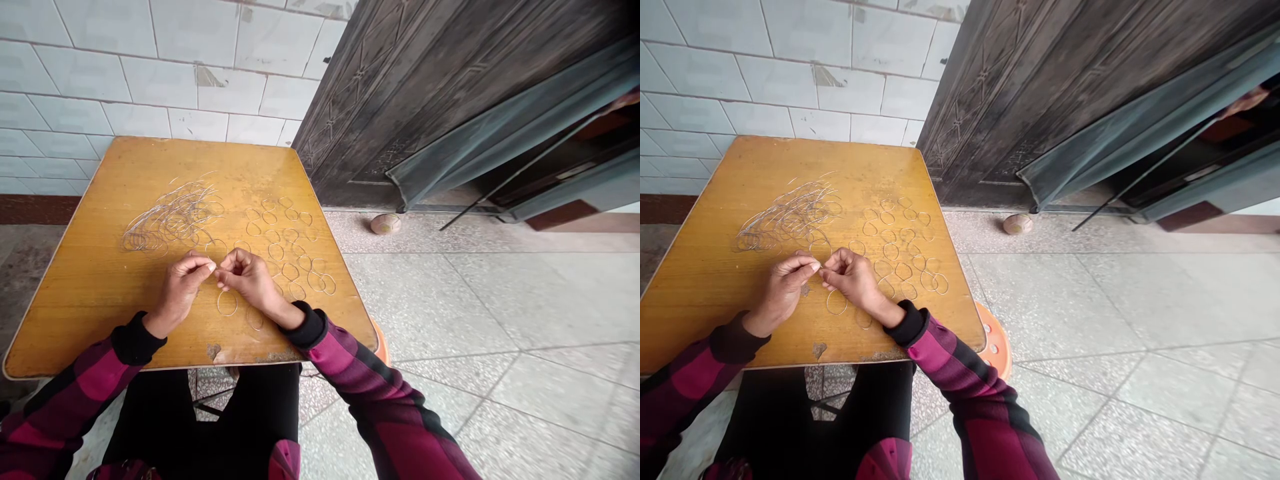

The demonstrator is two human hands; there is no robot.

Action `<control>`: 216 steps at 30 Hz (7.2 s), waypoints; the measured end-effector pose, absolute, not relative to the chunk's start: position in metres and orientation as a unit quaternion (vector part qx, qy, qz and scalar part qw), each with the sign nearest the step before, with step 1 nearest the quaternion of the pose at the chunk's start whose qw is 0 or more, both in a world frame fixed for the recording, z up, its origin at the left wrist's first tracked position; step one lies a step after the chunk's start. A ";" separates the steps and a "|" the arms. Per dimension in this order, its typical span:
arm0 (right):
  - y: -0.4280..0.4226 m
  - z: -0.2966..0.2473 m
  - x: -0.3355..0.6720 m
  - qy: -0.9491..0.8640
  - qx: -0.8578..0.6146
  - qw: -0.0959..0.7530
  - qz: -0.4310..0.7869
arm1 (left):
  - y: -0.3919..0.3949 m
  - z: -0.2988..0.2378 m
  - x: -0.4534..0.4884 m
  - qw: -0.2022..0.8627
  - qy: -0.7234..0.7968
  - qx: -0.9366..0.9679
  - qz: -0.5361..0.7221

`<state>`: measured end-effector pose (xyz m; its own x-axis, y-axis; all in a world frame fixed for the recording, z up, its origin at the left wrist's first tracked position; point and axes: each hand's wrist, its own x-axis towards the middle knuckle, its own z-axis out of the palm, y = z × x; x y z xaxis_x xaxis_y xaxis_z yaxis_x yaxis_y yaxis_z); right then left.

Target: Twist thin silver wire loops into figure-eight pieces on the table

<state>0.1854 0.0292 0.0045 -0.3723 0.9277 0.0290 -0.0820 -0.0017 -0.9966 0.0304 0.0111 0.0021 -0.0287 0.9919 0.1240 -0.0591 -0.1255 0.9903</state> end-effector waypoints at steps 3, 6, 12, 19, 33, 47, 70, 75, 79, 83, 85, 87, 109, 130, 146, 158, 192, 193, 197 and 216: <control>0.028 0.001 0.183 -0.594 -0.388 0.438 0.552 | 0.011 0.001 0.031 0.475 0.460 0.501 0.558; 0.027 -0.003 0.182 -0.620 -0.390 0.451 0.510 | 0.011 0.000 0.031 0.467 0.463 0.502 0.561; 0.038 0.000 0.191 -0.607 -0.306 0.444 0.584 | 0.011 0.004 0.028 0.508 0.453 0.500 0.535; 0.054 0.002 0.206 -0.602 -0.209 0.373 0.674 | 0.007 0.014 0.034 0.656 0.385 0.407 0.505; 0.057 0.001 0.203 -0.584 -0.162 0.391 0.693 | 0.005 0.012 0.037 0.674 0.386 0.358 0.518; 0.054 0.008 0.203 -0.655 -0.253 0.428 0.570 | 0.008 0.013 0.034 0.644 0.397 0.350 0.553; 0.030 0.005 0.191 -0.634 -0.380 0.413 0.531 | 0.013 -0.002 0.029 0.575 0.459 0.372 0.566; 0.030 0.005 0.188 -0.608 -0.365 0.398 0.582 | 0.011 0.002 0.032 0.601 0.441 0.371 0.554; 0.034 0.004 0.192 -0.607 -0.371 0.415 0.567 | 0.012 0.008 0.031 0.603 0.436 0.370 0.556; 0.036 0.006 0.198 -0.646 -0.386 0.412 0.514 | 0.016 0.014 0.018 0.528 0.458 0.441 0.563; 0.035 0.011 0.200 -0.693 -0.408 0.400 0.440 | 0.018 0.018 0.008 0.437 0.452 0.538 0.561; 0.033 0.018 0.202 -0.735 -0.422 0.385 0.365 | 0.019 0.023 0.000 0.343 0.438 0.630 0.541; 0.027 0.017 0.204 -0.845 -0.372 0.310 0.227 | 0.022 0.030 -0.002 0.205 0.424 0.761 0.445; 0.028 0.019 0.203 -0.831 -0.378 0.328 0.245 | 0.023 0.025 -0.003 0.166 0.396 0.785 0.447; 0.037 0.006 0.197 -0.549 -0.366 0.334 0.673 | 0.023 0.021 -0.001 0.201 0.374 0.787 0.448; 0.038 0.007 0.199 -0.545 -0.343 0.340 0.685 | 0.023 0.020 -0.003 0.290 0.363 0.778 0.424; 0.039 0.013 0.199 -0.499 -0.339 0.307 0.737 | 0.021 0.031 -0.003 0.306 0.381 0.747 0.452; 0.039 0.013 0.198 -0.502 -0.339 0.311 0.732 | 0.021 0.030 -0.003 0.327 0.396 0.722 0.463; 0.038 0.012 0.198 -0.516 -0.343 0.320 0.717 | 0.024 0.026 -0.004 0.426 0.440 0.638 0.466; 0.036 0.009 0.197 -0.551 -0.382 0.320 0.670 | 0.022 0.021 -0.002 0.396 0.478 0.633 0.462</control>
